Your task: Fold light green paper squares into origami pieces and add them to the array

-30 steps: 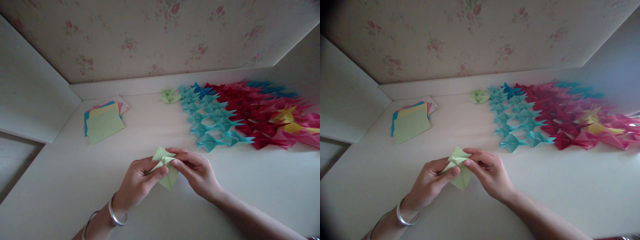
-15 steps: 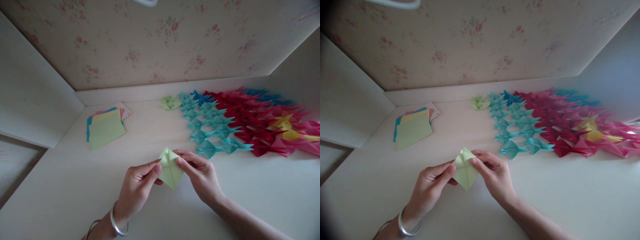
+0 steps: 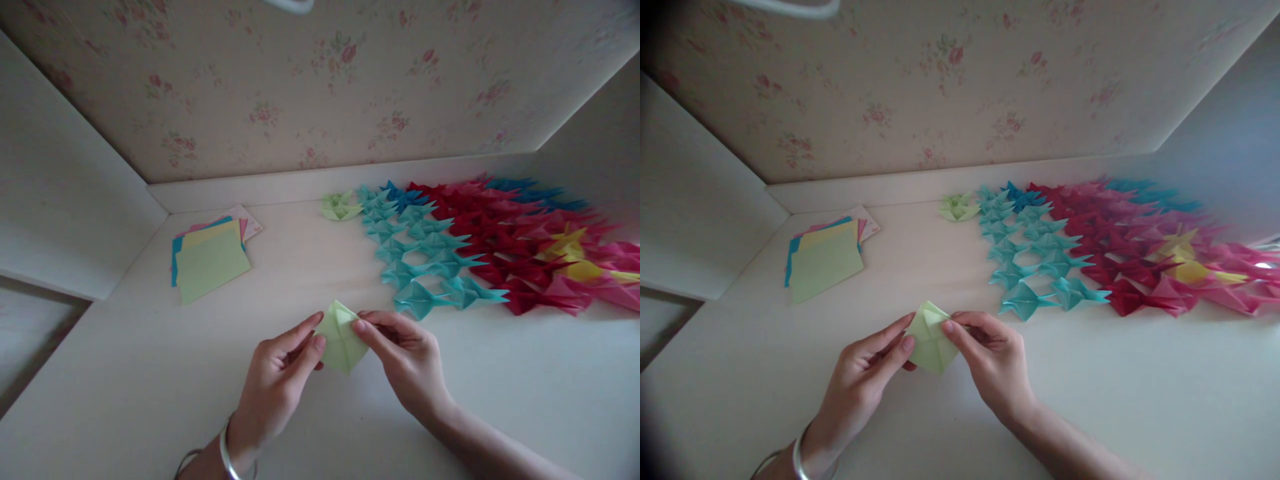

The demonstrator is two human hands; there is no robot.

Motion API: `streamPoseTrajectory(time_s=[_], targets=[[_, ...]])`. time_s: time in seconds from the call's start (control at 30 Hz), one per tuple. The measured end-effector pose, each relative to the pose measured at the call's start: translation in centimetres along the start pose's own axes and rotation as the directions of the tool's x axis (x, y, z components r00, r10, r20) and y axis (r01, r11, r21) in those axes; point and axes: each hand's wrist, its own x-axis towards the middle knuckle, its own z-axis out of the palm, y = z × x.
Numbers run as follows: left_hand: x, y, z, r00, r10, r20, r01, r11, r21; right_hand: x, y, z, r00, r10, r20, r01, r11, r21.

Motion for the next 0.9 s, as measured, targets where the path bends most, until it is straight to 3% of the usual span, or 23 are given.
streamPoseTrajectory(time_s=[0.13, 0.4, 0.67, 0.9], targets=[[0.26, 0.19, -0.11, 0.998, 0.057, 0.022, -0.057, 0.998, 0.017, -0.05, -0.18, -0.03, 0.999, -0.031, 0.020, 0.032, 0.998, -0.055], [0.32, -0.04, -0.58, 0.944, 0.300, -0.138, -0.257, 0.929, 0.267, -0.29, -0.32, 0.16, 0.990, -0.092, 0.102, 0.105, 0.986, -0.129], [0.37, 0.14, -0.74, 0.940, 0.320, -0.118, -0.253, 0.885, 0.390, -0.42, -0.42, 0.10, 0.989, -0.036, 0.141, 0.072, 0.964, -0.255], [0.77, 0.24, -0.81, 0.935, 0.348, -0.070, -0.299, 0.878, 0.374, -0.35, -0.49, 0.03, 0.977, -0.005, 0.214, 0.081, 0.933, -0.350]])
